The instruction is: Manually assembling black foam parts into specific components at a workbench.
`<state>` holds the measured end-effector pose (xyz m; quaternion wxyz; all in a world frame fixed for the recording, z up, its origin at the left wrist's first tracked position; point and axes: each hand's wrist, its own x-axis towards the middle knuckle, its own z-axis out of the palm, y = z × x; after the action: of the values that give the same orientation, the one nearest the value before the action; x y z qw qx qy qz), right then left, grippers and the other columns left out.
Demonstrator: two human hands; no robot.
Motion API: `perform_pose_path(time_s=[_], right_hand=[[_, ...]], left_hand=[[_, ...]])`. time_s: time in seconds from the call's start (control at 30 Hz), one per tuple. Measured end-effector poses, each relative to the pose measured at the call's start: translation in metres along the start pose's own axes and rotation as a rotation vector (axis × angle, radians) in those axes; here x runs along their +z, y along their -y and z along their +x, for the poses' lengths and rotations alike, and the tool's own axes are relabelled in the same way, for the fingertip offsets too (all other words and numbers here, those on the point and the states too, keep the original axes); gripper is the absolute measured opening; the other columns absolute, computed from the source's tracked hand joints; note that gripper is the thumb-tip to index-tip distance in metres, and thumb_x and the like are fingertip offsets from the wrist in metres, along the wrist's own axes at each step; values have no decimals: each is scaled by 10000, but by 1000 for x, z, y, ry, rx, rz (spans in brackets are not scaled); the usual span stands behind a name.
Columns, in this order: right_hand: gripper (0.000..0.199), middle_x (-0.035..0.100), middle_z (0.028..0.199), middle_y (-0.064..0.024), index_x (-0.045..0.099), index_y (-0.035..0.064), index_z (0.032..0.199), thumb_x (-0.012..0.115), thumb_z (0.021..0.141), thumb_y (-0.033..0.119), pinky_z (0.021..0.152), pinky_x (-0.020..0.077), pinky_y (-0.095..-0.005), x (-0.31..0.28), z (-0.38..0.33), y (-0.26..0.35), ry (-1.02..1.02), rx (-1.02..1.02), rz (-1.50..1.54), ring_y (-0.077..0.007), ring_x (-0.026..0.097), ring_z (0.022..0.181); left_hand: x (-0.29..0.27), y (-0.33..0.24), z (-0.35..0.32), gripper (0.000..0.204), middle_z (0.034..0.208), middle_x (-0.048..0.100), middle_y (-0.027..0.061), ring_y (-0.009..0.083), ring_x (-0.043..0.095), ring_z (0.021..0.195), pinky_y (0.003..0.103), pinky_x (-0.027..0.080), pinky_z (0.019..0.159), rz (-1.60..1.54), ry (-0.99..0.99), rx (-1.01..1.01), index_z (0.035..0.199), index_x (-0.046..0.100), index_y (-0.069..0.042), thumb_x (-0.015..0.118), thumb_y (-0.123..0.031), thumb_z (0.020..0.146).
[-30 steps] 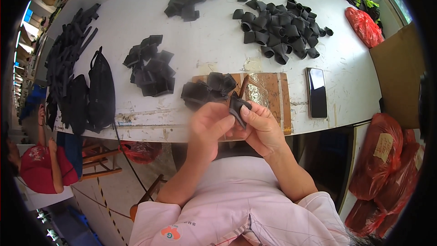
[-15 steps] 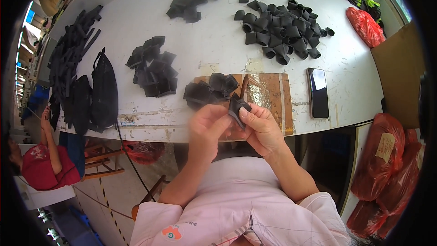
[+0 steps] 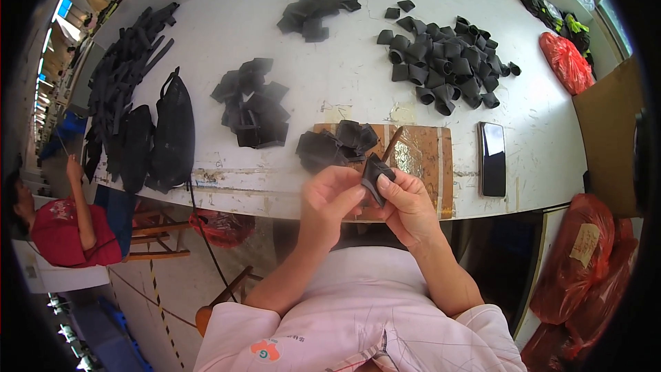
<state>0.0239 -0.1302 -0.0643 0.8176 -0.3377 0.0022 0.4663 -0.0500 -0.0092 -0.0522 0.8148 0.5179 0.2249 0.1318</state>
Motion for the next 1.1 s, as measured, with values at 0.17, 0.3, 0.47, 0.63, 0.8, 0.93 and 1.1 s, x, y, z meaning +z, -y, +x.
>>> perform_pose_path(time_s=[0.17,0.3,0.47,0.63,0.8,0.93,1.1], right_hand=[[127,616,851,-44,592,42,919,549,858,145,705,482,-280,-1,2,-2,9,-4,7,-113,574,759],[130,617,849,-45,593,38,907,554,855,151,673,477,-263,-2,3,-3,8,-5,-3,-106,571,744],[150,604,810,-42,589,41,876,605,819,179,584,448,-253,-1,3,-1,-79,41,-169,-124,557,709],[221,547,732,-71,578,19,863,686,701,124,543,431,-275,12,-8,2,-367,-725,-1413,-197,545,680],[221,522,780,-95,583,16,828,690,636,35,517,419,-304,4,-10,-1,-116,-949,-1381,-227,520,645],[184,504,762,-89,556,19,816,622,645,19,510,440,-320,5,-3,-7,-106,-1068,-1735,-238,528,659],[138,541,751,-68,562,8,818,580,681,5,534,460,-303,-15,9,-16,-293,-981,-1621,-205,552,657]], left_hand=[[-4,4,0,112,753,617,68,106,586,643,205,464,515,-21,32,37,883,570,14,551,1,773],[-4,4,0,93,746,616,72,103,584,634,205,465,515,-5,3,33,870,571,16,541,10,782],[-4,5,2,73,720,613,65,96,577,613,197,461,512,-12,-21,-12,856,573,20,556,-13,794],[1,1,1,60,692,600,47,69,552,593,175,438,507,201,-77,110,845,569,19,569,-24,804],[5,-1,-6,36,676,587,9,35,524,585,167,412,507,651,50,352,833,555,17,566,13,799],[10,24,-3,53,674,574,19,34,518,556,157,385,466,859,-206,713,838,555,8,564,31,791],[4,18,3,115,719,582,63,32,455,467,149,316,387,64,-96,147,854,537,0,551,68,762]])
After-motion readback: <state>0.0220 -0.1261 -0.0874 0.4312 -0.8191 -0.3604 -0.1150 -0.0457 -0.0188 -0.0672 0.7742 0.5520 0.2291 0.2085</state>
